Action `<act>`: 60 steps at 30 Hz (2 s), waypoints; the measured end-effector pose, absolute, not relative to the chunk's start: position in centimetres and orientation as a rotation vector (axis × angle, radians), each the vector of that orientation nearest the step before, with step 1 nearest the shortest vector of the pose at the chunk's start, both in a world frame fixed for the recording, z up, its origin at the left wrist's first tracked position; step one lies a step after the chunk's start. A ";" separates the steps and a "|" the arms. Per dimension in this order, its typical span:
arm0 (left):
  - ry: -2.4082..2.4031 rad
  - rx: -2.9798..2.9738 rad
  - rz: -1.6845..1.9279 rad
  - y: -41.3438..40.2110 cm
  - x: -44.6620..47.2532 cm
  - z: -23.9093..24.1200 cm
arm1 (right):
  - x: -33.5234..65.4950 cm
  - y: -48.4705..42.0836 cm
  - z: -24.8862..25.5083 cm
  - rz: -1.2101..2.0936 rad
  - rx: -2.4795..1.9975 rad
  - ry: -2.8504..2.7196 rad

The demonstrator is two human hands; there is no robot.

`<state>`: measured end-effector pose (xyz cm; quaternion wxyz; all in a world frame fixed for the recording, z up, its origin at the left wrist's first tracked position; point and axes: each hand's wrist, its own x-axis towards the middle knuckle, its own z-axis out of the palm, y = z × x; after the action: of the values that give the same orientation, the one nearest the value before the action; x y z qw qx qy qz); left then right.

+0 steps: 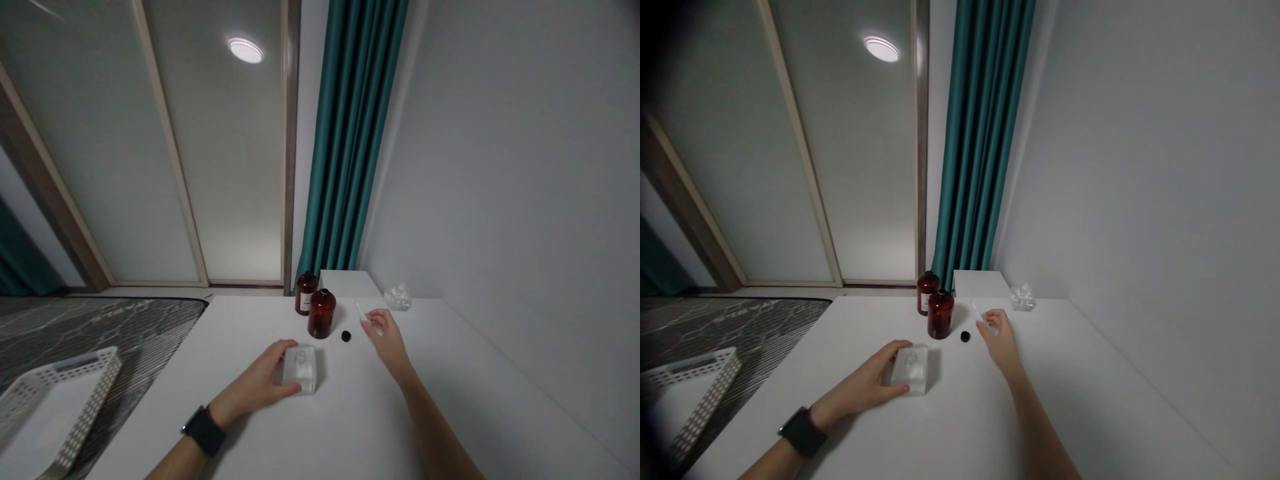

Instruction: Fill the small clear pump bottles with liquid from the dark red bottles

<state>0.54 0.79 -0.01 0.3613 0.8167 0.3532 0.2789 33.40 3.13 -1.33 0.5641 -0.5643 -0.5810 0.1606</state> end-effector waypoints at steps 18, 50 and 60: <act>0.859 2.078 0.954 0.4 0.6 0.4 | 25.3 -1.8 0.6 0.361 -1.148 -1.743; 0.943 2.004 1.215 -0.9 2.7 2.2 | 22.0 -1.2 2.0 0.894 -0.873 -1.267; 0.951 2.076 1.190 -0.9 2.4 1.9 | 21.1 0.2 3.4 0.714 -0.903 -1.412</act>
<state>2.41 -0.85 1.93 0.2797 0.7740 0.3547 0.4438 21.15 0.20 3.40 0.6129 -0.3918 -0.6124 0.3095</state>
